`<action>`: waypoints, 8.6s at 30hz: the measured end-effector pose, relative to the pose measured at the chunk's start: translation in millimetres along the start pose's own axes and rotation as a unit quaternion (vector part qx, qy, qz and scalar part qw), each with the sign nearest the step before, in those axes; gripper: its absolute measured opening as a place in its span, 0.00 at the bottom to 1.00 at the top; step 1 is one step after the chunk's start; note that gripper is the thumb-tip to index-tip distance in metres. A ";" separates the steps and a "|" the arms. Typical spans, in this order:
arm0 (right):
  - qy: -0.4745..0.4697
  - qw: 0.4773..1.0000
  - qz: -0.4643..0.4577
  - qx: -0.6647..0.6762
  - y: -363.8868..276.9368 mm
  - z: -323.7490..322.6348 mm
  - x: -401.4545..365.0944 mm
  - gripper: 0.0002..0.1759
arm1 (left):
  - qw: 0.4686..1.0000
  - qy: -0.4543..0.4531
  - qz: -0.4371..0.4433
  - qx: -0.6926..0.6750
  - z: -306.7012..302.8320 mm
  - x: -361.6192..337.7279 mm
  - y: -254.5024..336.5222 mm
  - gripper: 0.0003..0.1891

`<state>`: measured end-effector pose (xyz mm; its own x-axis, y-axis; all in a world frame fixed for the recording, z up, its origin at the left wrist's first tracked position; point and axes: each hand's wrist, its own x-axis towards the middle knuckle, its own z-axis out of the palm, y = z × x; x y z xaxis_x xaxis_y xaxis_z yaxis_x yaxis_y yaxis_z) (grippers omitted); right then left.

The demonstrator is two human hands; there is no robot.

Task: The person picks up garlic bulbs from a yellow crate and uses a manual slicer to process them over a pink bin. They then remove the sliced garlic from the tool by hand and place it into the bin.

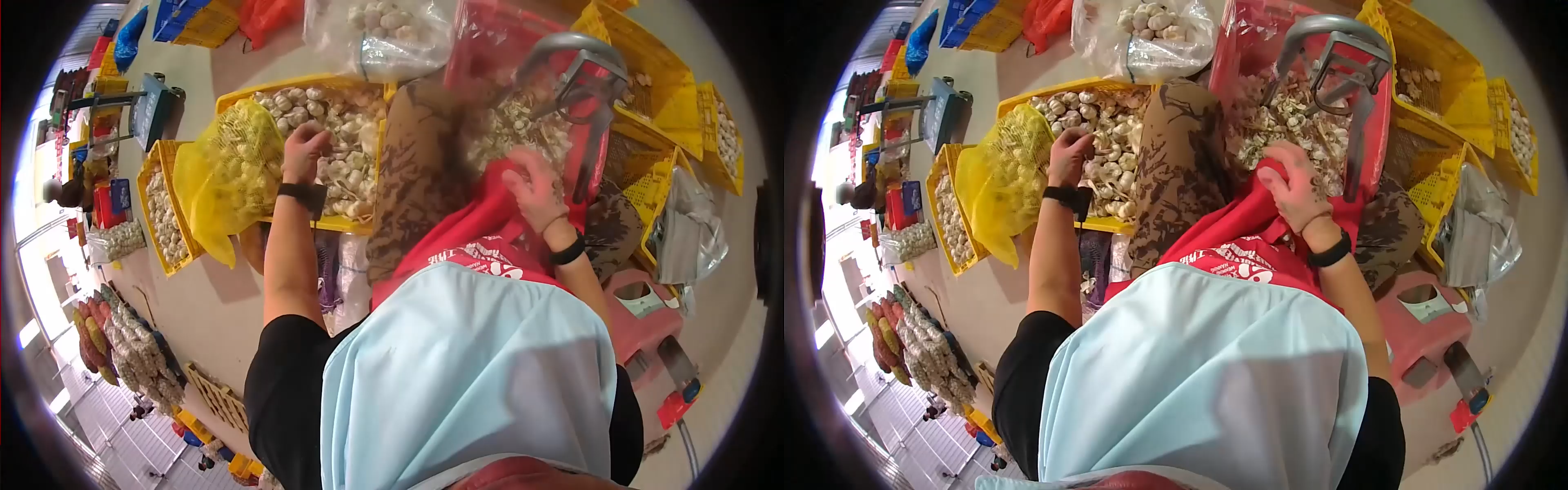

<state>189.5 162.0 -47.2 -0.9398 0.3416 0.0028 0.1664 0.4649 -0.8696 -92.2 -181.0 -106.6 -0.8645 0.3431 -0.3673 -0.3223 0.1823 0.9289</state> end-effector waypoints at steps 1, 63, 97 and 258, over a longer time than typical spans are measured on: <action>0.005 1.000 -0.019 -0.015 -6.5 -2.4 3.7 0.18 | 0.997 -0.027 -0.015 0.070 4.3 0.5 15.1 0.09; -0.044 0.978 0.204 0.007 -39.0 -110.4 -27.7 0.31 | 0.801 -0.293 -0.390 -0.347 289.7 -76.4 64.2 0.21; 0.121 0.988 -0.087 -0.032 -23.8 -39.3 -11.2 0.34 | 0.921 -0.390 0.021 -0.004 285.1 -86.2 70.5 0.19; 0.271 0.872 0.230 0.337 3.6 -120.5 -21.5 0.30 | 0.889 -0.082 0.027 0.449 32.0 24.4 -94.4 0.33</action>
<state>246.3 254.7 9.1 -0.5107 0.7860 -0.3483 0.1039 -0.3457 -0.9326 -70.5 -160.3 -204.7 -0.7784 0.4894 -0.3933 0.2198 0.7992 0.5595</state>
